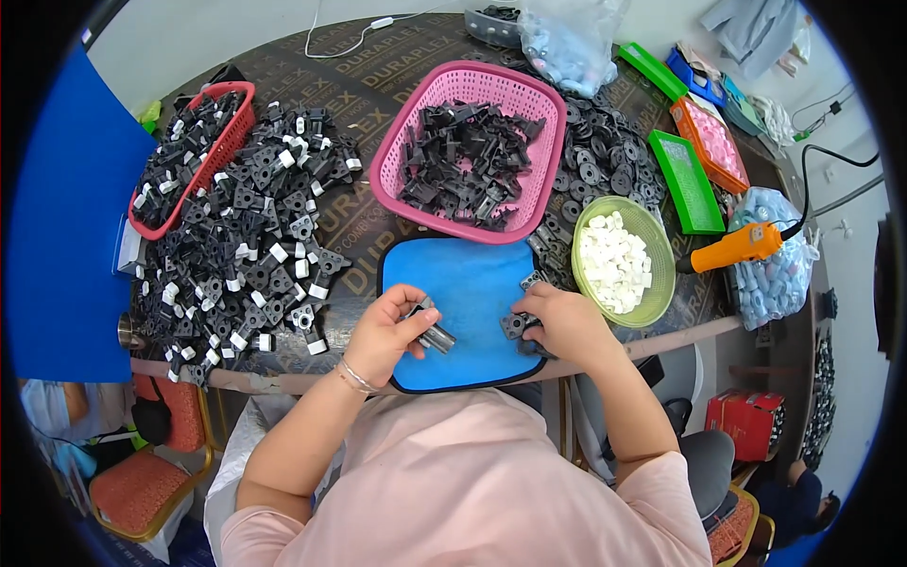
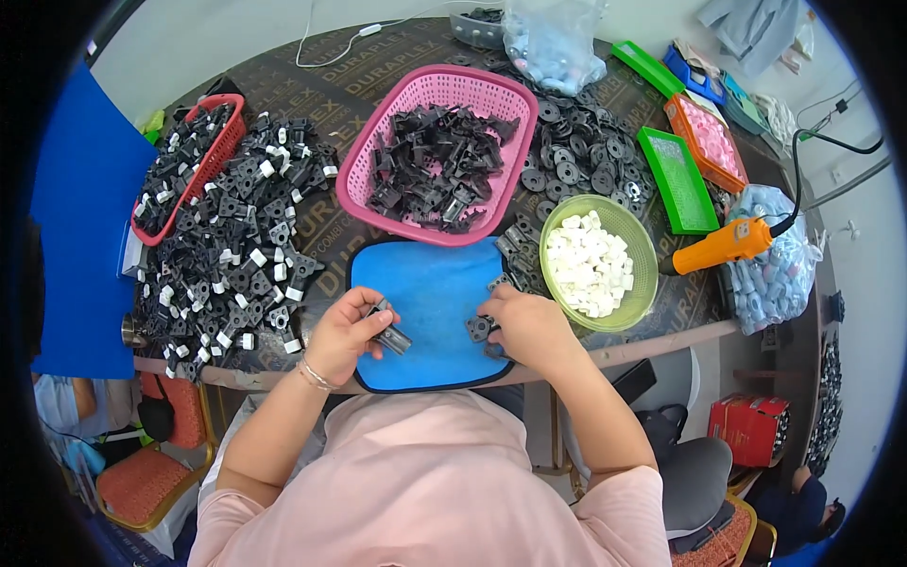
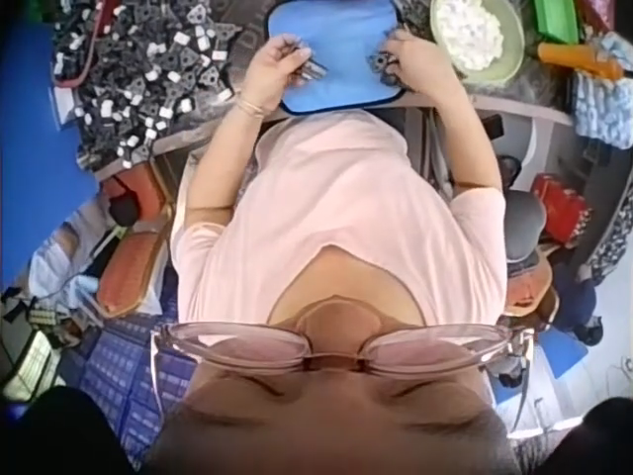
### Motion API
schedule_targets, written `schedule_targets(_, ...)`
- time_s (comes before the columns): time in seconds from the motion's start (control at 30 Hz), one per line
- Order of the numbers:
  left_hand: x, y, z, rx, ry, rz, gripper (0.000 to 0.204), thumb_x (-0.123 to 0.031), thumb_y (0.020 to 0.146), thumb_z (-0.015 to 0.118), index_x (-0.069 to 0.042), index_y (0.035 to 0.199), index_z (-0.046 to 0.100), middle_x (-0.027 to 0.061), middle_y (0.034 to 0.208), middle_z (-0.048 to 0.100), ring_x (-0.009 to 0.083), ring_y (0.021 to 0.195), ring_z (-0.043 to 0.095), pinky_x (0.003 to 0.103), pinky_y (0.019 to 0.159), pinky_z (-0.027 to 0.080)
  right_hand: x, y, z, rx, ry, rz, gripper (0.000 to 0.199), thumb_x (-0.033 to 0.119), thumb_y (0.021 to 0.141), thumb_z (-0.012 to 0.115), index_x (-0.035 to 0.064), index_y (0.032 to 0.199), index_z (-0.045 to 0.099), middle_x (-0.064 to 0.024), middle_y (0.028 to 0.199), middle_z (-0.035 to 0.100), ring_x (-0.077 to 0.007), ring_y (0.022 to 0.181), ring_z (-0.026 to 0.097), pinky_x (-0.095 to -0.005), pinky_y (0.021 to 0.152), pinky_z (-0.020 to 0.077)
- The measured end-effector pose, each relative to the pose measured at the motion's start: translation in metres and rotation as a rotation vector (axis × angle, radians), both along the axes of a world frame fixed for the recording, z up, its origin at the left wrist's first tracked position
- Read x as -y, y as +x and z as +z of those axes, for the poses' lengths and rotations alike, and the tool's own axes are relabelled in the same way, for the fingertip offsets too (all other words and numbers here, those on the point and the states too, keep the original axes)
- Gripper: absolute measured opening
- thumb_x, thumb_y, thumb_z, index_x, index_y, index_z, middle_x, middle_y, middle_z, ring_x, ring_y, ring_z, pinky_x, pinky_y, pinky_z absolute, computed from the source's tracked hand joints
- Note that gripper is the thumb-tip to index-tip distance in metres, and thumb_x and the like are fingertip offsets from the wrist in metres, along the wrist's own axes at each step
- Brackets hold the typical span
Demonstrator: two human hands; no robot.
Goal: Assembling small white plastic inserts into larger black plastic component housings at a factory workbench.
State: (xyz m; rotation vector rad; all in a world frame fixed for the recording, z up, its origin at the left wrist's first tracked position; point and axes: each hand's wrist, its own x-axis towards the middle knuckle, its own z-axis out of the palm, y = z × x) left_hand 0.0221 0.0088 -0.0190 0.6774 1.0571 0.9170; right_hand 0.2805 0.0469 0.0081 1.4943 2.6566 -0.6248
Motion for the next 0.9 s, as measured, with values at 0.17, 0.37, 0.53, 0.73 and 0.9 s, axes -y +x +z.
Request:
schedule_targets(0.17, 0.001, 0.005, -0.005, 0.084, -0.025, 0.037, 0.016, -0.013, 0.09, 0.058, -0.009, 0.103, 0.051, 0.0026, 0.095, 0.059, 0.0125, 0.087, 0.059, 0.027, 0.068, 0.054, 0.003, -0.005, 0.001, -0.194, 0.117, -0.084, 0.032, 0.016, 0.068, 0.074, 0.0106, 0.098, 0.064, -0.0056, 0.094, 0.06, -0.0268, 0.08, 0.063, -0.0367, 0.066, 0.0511)
schedule_targets(0.37, 0.004, 0.016, -0.001, 0.32, -0.075, 0.188, 0.018, -0.028, 0.095, 0.051, -0.011, 0.101, 0.052, -0.0013, 0.095, 0.057, 0.01, 0.085, 0.058, 0.033, 0.08, 0.051, 0.02, -0.043, 0.004, -0.602, 0.247, -0.034, 0.035, 0.017, 0.067, 0.078, 0.0098, 0.099, 0.067, -0.006, 0.087, 0.061, -0.0179, 0.06, 0.059, -0.0281, 0.053, 0.0495)
schedule_targets(0.53, 0.009, 0.021, 0.005, 0.3, -0.029, 0.154, 0.025, -0.033, 0.098, 0.041, -0.01, 0.102, 0.051, 0.0, 0.096, 0.056, 0.0119, 0.088, 0.058, 0.032, 0.078, 0.05, 0.023, -0.061, -0.002, -0.559, 0.327, -0.004, 0.035, 0.021, 0.067, 0.078, 0.0118, 0.099, 0.068, -0.0035, 0.085, 0.06, -0.019, 0.062, 0.061, -0.0292, 0.053, 0.0498)
schedule_targets(0.73, 0.014, 0.018, -0.003, 0.249, 0.067, 0.105, 0.03, -0.038, 0.097, 0.043, -0.01, 0.109, 0.05, 0.001, 0.101, 0.054, 0.0114, 0.094, 0.055, 0.035, 0.082, 0.048, 0.023, -0.063, -0.002, -0.522, 0.392, -0.014, 0.036, 0.021, 0.066, 0.078, 0.012, 0.099, 0.068, -0.0022, 0.085, 0.06, -0.0192, 0.062, 0.06, -0.0297, 0.053, 0.0495)
schedule_targets(0.9, 0.012, 0.017, -0.006, 0.21, 0.041, 0.135, 0.028, -0.033, 0.098, 0.043, -0.008, 0.108, 0.049, 0.0026, 0.099, 0.055, 0.012, 0.093, 0.055, 0.032, 0.078, 0.048, 0.024, -0.066, -0.002, -0.492, 0.464, 0.034, 0.036, 0.021, 0.066, 0.077, 0.0126, 0.1, 0.068, -0.0013, 0.084, 0.059, -0.0181, 0.06, 0.059, -0.0291, 0.051, 0.0481)
